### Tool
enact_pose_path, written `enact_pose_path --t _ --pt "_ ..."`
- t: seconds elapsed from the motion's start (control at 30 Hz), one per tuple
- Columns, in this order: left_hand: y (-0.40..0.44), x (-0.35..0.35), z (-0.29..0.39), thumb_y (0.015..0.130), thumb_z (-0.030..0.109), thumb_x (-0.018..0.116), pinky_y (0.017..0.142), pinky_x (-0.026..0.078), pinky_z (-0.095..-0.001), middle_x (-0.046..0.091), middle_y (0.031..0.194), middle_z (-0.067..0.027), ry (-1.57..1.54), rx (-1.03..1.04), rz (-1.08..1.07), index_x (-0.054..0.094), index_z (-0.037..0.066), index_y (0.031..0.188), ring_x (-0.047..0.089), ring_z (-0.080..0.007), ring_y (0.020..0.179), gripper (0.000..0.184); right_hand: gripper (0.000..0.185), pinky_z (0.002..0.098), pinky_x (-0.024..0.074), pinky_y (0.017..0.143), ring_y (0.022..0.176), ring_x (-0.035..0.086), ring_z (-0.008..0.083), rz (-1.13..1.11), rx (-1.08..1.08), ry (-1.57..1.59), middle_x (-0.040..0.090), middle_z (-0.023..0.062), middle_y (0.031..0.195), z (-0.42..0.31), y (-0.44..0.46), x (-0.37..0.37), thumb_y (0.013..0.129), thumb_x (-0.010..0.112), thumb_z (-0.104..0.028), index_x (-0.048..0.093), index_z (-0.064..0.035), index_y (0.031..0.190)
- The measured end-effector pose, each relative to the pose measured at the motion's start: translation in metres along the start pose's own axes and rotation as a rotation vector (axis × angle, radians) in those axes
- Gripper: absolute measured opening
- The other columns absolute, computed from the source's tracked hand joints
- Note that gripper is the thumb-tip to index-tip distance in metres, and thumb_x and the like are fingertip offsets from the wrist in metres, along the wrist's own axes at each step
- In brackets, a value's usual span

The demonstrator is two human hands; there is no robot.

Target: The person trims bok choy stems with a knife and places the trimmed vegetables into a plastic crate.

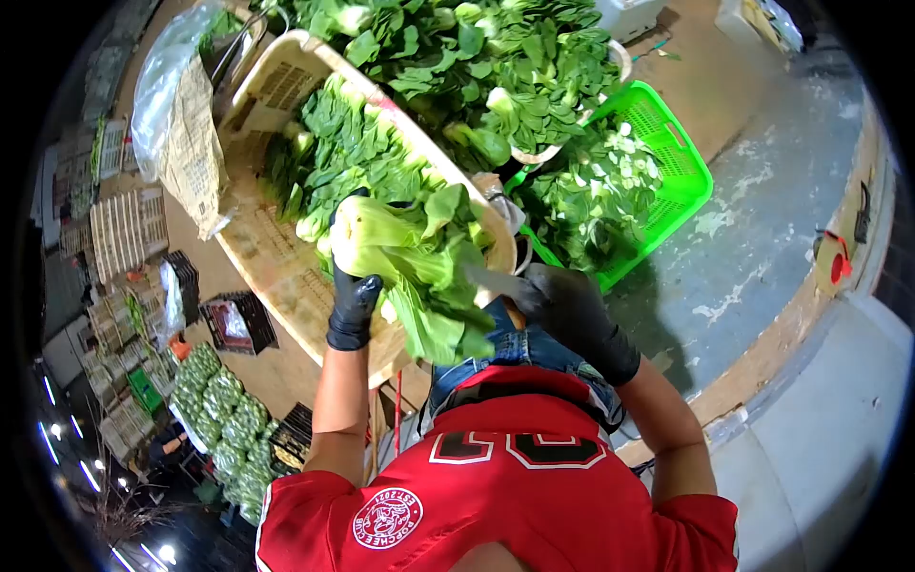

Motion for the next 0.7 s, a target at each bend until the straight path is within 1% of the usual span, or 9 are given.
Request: enact_pose_path --t 0.07,0.1,0.2,0.3,0.33,0.37,0.53,0.63,0.7 --pt "0.003 0.033 0.005 0.059 0.037 0.079 0.099 0.036 -0.0374 0.044 0.122 -0.0108 -0.032 -0.005 -0.015 0.024 0.004 0.133 0.047 -0.0237 0.112 0.098 0.021 0.0403 0.0427 0.047 0.055 0.055 0.0324 0.056 -0.129 -0.111 0.054 0.0130 0.061 -0.025 0.001 -0.030 0.068 0.067 -0.025 0.054 -0.0079 0.068" --pt "0.003 0.049 -0.003 0.057 0.029 0.082 0.096 0.039 -0.0362 0.046 0.120 -0.0101 -0.123 -0.104 -0.042 0.027 0.004 0.131 0.048 -0.0224 0.110 0.096 0.020 0.0399 0.0429 0.047 0.054 0.055 0.0312 0.092 -0.168 -0.160 0.054 0.0122 0.061 -0.030 -0.001 -0.042 0.069 0.067 -0.025 0.054 -0.0087 0.067" --pt "0.008 0.096 -0.008 0.049 0.010 0.084 0.090 0.044 -0.0328 0.050 0.116 -0.0093 0.070 -0.199 -0.049 0.035 0.003 0.124 0.052 -0.0203 0.105 0.090 0.015 0.0379 0.0436 0.045 0.051 0.055 0.0264 0.233 -0.284 -0.264 0.052 0.0088 0.057 -0.043 -0.013 -0.079 0.069 0.064 -0.022 0.054 -0.0122 0.066" --pt "0.010 0.139 -0.006 0.053 0.016 0.082 0.086 0.046 -0.0345 0.056 0.104 -0.0135 0.265 -0.018 -0.252 0.047 0.000 0.112 0.057 -0.0236 0.095 0.071 0.014 0.0381 0.0435 0.045 0.050 0.055 0.0268 0.293 -0.258 -0.281 0.051 0.0089 0.057 -0.024 -0.027 -0.097 0.071 0.062 -0.022 0.053 -0.0115 0.066" --pt "0.010 0.146 -0.006 0.053 0.020 0.082 0.083 0.046 -0.0375 0.056 0.099 -0.0164 0.444 0.114 -0.293 0.050 -0.002 0.108 0.057 -0.0293 0.091 0.067 0.014 0.0389 0.0431 0.044 0.049 0.055 0.0274 0.318 -0.265 -0.311 0.051 0.0090 0.057 -0.018 -0.033 -0.101 0.072 0.060 -0.022 0.053 -0.0112 0.067" --pt "0.009 0.158 0.000 0.051 0.023 0.081 0.081 0.044 -0.0408 0.055 0.096 -0.0177 0.550 0.190 -0.334 0.051 -0.002 0.106 0.055 -0.0343 0.090 0.067 0.014 0.0390 0.0431 0.044 0.049 0.055 0.0277 0.329 -0.254 -0.316 0.051 0.0091 0.057 -0.010 -0.039 -0.101 0.072 0.060 -0.022 0.053 -0.0111 0.066" --pt "0.000 0.196 -0.002 0.050 0.021 0.080 0.080 0.043 -0.0434 0.055 0.095 -0.0189 0.825 0.254 -0.466 0.052 -0.001 0.106 0.053 -0.0371 0.089 0.066 0.017 0.0400 0.0428 0.045 0.050 0.055 0.0299 0.355 -0.106 -0.320 0.052 0.0106 0.056 0.028 -0.069 -0.089 0.073 0.061 -0.024 0.055 -0.0102 0.067" --pt "-0.006 0.215 -0.010 0.051 0.019 0.081 0.080 0.047 -0.0357 0.058 0.099 -0.0161 0.873 0.415 -0.518 0.053 -0.001 0.108 0.058 -0.0290 0.089 0.066 0.024 0.0414 0.0430 0.046 0.051 0.055 0.0321 0.379 0.049 -0.243 0.054 0.0125 0.056 0.061 -0.078 -0.079 0.076 0.063 -0.029 0.055 -0.0088 0.065" --pt "-0.006 0.223 -0.026 0.053 0.017 0.081 0.078 0.047 -0.0362 0.058 0.098 -0.0167 0.953 0.428 -0.565 0.054 0.000 0.106 0.058 -0.0306 0.089 0.062 0.025 0.0414 0.0420 0.047 0.051 0.054 0.0331 0.404 0.159 -0.148 0.053 0.0135 0.056 0.090 -0.084 -0.063 0.076 0.064 -0.028 0.054 -0.0076 0.065"
Point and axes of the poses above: each hand's wrist, its own y-axis towards the middle knuckle, its own x-axis out of the palm, z = x × y, the point moved 5 cm from there along y, towards the middle knuckle
